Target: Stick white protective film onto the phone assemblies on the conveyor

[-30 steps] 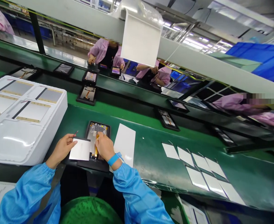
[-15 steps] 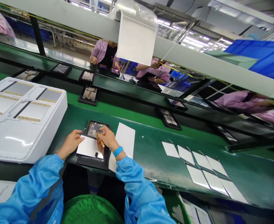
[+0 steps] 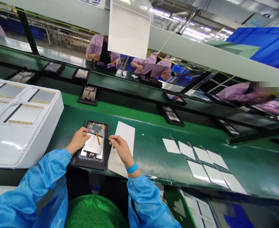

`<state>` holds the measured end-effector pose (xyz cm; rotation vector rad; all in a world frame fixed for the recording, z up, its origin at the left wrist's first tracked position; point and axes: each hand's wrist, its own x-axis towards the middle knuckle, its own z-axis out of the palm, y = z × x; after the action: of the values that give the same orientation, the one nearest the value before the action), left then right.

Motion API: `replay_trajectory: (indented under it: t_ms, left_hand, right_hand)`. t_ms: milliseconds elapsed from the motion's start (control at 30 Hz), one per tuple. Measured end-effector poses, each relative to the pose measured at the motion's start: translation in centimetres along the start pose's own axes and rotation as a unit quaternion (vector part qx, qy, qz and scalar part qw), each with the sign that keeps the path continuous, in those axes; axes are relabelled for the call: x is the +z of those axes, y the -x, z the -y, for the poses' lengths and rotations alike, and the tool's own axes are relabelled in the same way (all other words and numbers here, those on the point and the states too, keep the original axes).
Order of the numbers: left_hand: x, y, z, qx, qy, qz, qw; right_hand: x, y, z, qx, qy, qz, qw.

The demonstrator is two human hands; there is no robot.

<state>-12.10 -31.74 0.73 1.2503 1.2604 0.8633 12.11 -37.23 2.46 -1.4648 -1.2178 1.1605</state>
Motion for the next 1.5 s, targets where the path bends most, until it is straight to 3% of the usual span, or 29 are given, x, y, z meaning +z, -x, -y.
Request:
replay_trajectory:
  t_ms: [200,400,800,1000,1267,1367,1500]
  left_hand:
    - [0.2,-0.1,0.2,0.013,-0.01,-0.001,1.0]
    - [0.4,-0.1,0.2,0.017,-0.022,-0.015,1.0]
    - [0.4,-0.3,0.3,0.036,-0.079,-0.02,0.996]
    - [0.4,-0.8,1.1,0.048,-0.102,-0.023,0.993]
    - [0.4,-0.4,0.2,0.076,-0.144,-0.044,0.986]
    - [0.5,-0.3,0.0,0.089,-0.177,-0.068,0.978]
    - [0.4,-0.3,-0.2,0.091,-0.259,-0.055,0.96]
  right_hand:
    - [0.9,0.7,-0.9,-0.032,0.047,0.01,0.998]
    - [1.7,1.0,-0.4,-0.116,0.16,0.002,0.98]
    - [2.3,1.6,-0.5,-0.183,0.253,0.067,0.948]
    - [2.5,1.7,-0.4,-0.201,0.296,0.097,0.929]
    - [3.2,1.7,-0.7,-0.213,0.331,0.089,0.915]
    - [3.4,1.8,-0.6,-0.211,0.338,0.091,0.913]
    - [3.5,2.0,-0.7,-0.211,0.349,0.091,0.908]
